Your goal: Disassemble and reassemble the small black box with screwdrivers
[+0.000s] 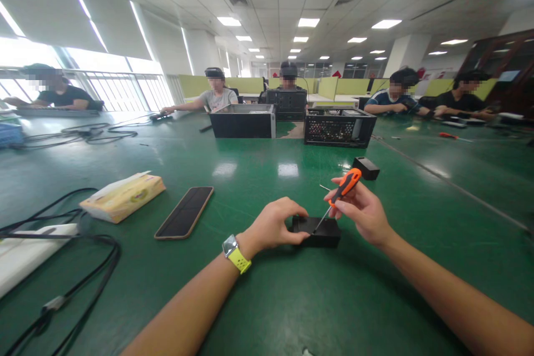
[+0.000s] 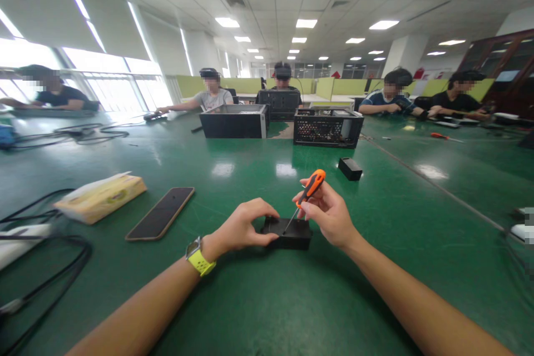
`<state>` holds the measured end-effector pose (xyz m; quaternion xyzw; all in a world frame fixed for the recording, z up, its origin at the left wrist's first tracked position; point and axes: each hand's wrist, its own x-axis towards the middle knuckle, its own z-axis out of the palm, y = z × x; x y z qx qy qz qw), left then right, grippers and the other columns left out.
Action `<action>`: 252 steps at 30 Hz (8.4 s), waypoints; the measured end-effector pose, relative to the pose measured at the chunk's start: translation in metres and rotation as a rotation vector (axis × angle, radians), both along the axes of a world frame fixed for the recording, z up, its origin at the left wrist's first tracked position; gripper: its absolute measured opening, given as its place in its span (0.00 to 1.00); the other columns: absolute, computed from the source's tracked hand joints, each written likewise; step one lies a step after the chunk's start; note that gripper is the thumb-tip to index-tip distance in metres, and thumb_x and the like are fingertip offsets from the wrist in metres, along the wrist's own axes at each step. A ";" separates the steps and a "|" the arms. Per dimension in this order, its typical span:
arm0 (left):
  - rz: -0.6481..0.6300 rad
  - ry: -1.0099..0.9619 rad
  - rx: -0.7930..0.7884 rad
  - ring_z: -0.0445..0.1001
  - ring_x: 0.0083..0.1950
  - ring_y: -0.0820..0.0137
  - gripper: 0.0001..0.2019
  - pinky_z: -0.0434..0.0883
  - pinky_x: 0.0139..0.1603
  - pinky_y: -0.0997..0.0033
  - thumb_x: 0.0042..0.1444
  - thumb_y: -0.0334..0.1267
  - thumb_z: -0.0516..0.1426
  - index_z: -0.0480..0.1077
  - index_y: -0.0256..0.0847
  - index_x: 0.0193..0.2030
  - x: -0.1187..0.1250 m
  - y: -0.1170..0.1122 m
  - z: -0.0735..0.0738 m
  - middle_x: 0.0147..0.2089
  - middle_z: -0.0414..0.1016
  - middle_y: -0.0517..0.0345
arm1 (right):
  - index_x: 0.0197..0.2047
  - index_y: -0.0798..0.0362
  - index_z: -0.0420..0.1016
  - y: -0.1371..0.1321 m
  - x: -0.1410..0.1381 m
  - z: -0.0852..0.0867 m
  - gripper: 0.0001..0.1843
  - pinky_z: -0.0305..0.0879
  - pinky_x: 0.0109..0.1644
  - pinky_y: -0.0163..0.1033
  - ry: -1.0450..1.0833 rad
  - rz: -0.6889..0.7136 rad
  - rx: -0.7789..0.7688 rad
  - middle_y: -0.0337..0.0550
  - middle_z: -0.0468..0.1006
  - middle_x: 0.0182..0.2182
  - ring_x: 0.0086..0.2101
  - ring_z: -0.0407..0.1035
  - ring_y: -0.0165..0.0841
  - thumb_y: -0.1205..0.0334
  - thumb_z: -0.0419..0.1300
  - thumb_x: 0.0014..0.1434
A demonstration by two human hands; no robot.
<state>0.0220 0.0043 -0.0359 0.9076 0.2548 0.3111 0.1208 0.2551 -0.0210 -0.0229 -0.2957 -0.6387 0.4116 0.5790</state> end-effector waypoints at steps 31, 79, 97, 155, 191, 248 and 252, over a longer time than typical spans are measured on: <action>0.022 -0.012 0.012 0.73 0.39 0.68 0.14 0.69 0.42 0.70 0.50 0.43 0.63 0.74 0.37 0.40 -0.001 0.000 0.000 0.38 0.77 0.55 | 0.47 0.54 0.71 -0.001 0.003 0.004 0.17 0.67 0.24 0.36 0.017 -0.088 -0.032 0.45 0.79 0.33 0.25 0.73 0.33 0.62 0.64 0.53; 0.030 0.016 0.048 0.73 0.37 0.69 0.14 0.68 0.38 0.72 0.51 0.45 0.62 0.73 0.38 0.41 -0.004 -0.002 0.002 0.36 0.76 0.55 | 0.37 0.51 0.74 0.013 0.025 0.007 0.08 0.57 0.19 0.34 -0.148 -0.581 0.214 0.36 0.68 0.22 0.18 0.61 0.28 0.56 0.62 0.57; 0.022 0.022 0.109 0.72 0.35 0.69 0.14 0.67 0.36 0.73 0.51 0.44 0.62 0.74 0.37 0.40 -0.003 -0.002 0.002 0.34 0.77 0.55 | 0.49 0.49 0.76 0.013 0.020 0.005 0.17 0.66 0.22 0.34 0.040 -0.430 0.289 0.39 0.75 0.31 0.23 0.68 0.28 0.63 0.64 0.55; 0.017 0.059 0.165 0.72 0.34 0.70 0.13 0.66 0.35 0.73 0.53 0.45 0.61 0.74 0.39 0.40 -0.004 -0.002 0.002 0.33 0.77 0.57 | 0.46 0.51 0.77 0.015 0.025 0.005 0.14 0.66 0.22 0.36 0.036 -0.335 0.157 0.46 0.79 0.42 0.24 0.69 0.29 0.63 0.54 0.59; 0.091 -0.049 -0.091 0.74 0.37 0.69 0.14 0.70 0.40 0.71 0.45 0.41 0.66 0.74 0.39 0.37 0.003 -0.002 0.003 0.36 0.78 0.58 | 0.41 0.52 0.77 0.050 0.040 -0.033 0.12 0.65 0.46 0.40 -1.087 -0.295 0.114 0.45 0.79 0.39 0.39 0.72 0.37 0.68 0.57 0.53; 0.070 0.014 -0.021 0.73 0.39 0.68 0.14 0.70 0.42 0.70 0.49 0.44 0.64 0.73 0.39 0.40 0.003 -0.002 0.000 0.38 0.77 0.56 | 0.24 0.53 0.67 0.053 0.079 0.001 0.04 0.48 0.14 0.29 -0.043 -0.233 -0.244 0.29 0.61 0.11 0.12 0.54 0.23 0.66 0.60 0.46; 0.072 0.016 -0.021 0.74 0.39 0.68 0.14 0.69 0.42 0.70 0.49 0.44 0.64 0.73 0.39 0.40 0.003 -0.002 0.000 0.38 0.77 0.56 | 0.23 0.53 0.67 0.052 0.077 0.000 0.05 0.49 0.14 0.29 -0.063 -0.241 -0.263 0.29 0.60 0.11 0.12 0.54 0.22 0.65 0.60 0.45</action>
